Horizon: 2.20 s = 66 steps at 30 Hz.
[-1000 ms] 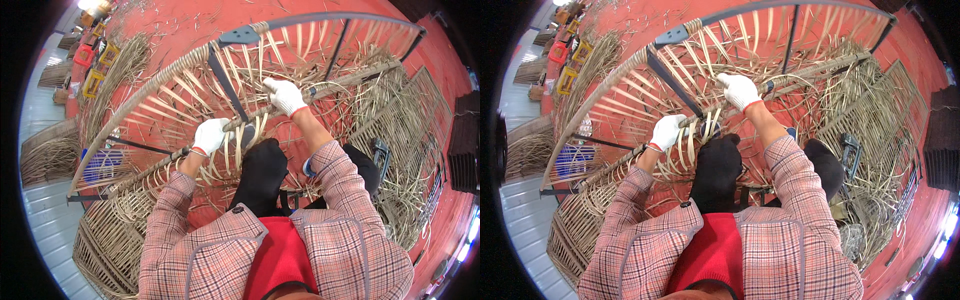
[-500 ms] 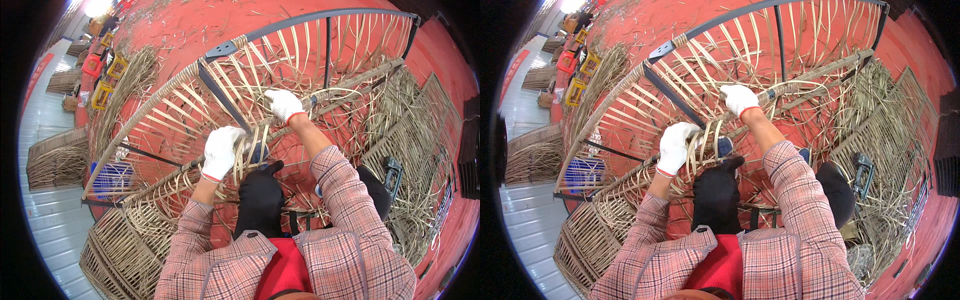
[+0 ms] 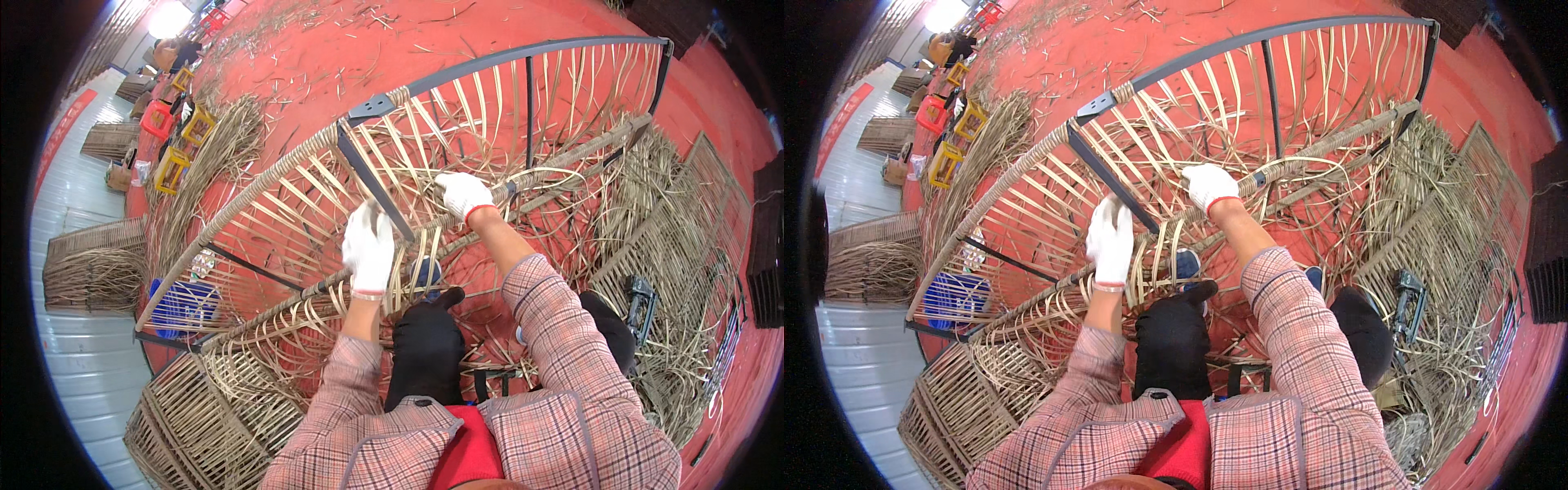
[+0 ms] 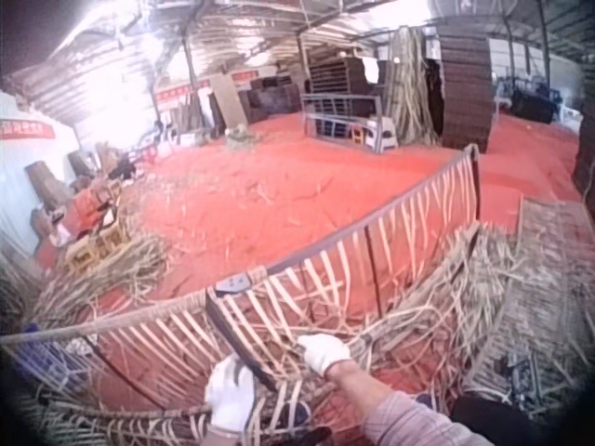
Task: The person weaves dried palm leaves around a metal chair frame, securing them with a staple gun. They repeatedly wrap the leaves around the frame and fasten them in place.
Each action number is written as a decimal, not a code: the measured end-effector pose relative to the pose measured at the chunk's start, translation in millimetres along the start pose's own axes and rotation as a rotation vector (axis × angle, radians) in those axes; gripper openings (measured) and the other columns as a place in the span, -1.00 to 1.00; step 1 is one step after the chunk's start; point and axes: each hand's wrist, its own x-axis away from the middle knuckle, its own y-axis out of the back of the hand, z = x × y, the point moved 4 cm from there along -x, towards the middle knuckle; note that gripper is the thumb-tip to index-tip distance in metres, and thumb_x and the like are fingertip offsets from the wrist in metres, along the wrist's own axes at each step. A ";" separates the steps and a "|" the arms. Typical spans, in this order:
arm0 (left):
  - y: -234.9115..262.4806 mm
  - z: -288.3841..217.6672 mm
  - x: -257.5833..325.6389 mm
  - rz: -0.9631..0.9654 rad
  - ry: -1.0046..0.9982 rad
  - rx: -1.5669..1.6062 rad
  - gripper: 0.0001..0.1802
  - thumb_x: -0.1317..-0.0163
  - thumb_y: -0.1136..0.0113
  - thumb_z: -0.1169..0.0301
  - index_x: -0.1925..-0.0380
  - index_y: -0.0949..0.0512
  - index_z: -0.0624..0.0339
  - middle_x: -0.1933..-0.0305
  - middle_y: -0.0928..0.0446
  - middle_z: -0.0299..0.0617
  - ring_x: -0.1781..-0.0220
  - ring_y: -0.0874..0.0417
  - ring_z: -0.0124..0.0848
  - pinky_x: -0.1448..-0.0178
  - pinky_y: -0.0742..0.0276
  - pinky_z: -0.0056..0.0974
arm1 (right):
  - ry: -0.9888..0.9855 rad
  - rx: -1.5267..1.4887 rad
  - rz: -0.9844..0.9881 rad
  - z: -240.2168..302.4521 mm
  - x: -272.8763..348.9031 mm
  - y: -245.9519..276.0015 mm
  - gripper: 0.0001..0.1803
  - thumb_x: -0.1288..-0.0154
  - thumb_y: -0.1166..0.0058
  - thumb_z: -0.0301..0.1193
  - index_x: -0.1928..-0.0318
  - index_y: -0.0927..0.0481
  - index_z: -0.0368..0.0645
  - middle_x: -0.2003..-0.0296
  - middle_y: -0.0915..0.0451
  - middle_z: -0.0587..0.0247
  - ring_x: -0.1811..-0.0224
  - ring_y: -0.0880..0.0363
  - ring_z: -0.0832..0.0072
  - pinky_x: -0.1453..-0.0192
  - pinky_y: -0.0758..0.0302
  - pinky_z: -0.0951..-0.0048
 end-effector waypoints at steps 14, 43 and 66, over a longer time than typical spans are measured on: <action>-119.7 -31.3 -23.1 0.068 -0.127 0.359 -0.79 -0.43 -0.10 0.34 0.11 -0.64 0.18 0.15 -0.66 0.06 0.07 -0.66 0.05 -0.07 -0.53 0.02 | -0.012 -0.049 0.047 -4.2 -3.2 -8.8 -0.74 -0.36 -0.01 -0.29 0.21 -0.78 -0.02 0.20 -0.76 0.02 0.06 -0.75 0.11 -0.03 -0.63 0.10; -157.7 -11.7 -85.6 0.232 -0.083 -0.209 -0.71 -0.42 -0.15 0.10 0.12 -0.67 0.02 0.18 -0.70 -0.02 0.13 -0.70 0.08 0.11 -0.58 0.03 | 0.096 -0.722 -0.761 -35.9 8.8 -86.5 -0.78 -0.26 -0.19 -0.48 0.07 -0.62 -0.07 0.16 -0.65 0.12 0.20 -0.66 0.07 0.11 -0.61 0.15; -160.3 -9.9 -86.3 0.231 -0.184 -0.156 -0.73 -0.42 -0.12 0.08 0.18 -0.65 -0.03 0.27 -0.69 -0.01 0.18 -0.70 0.12 0.16 -0.60 0.08 | -0.021 -0.588 0.046 -77.9 18.2 -157.2 -0.46 -0.38 -0.14 0.06 -0.23 -0.53 0.10 0.14 -0.72 0.05 0.07 -0.69 0.00 0.03 -0.57 0.06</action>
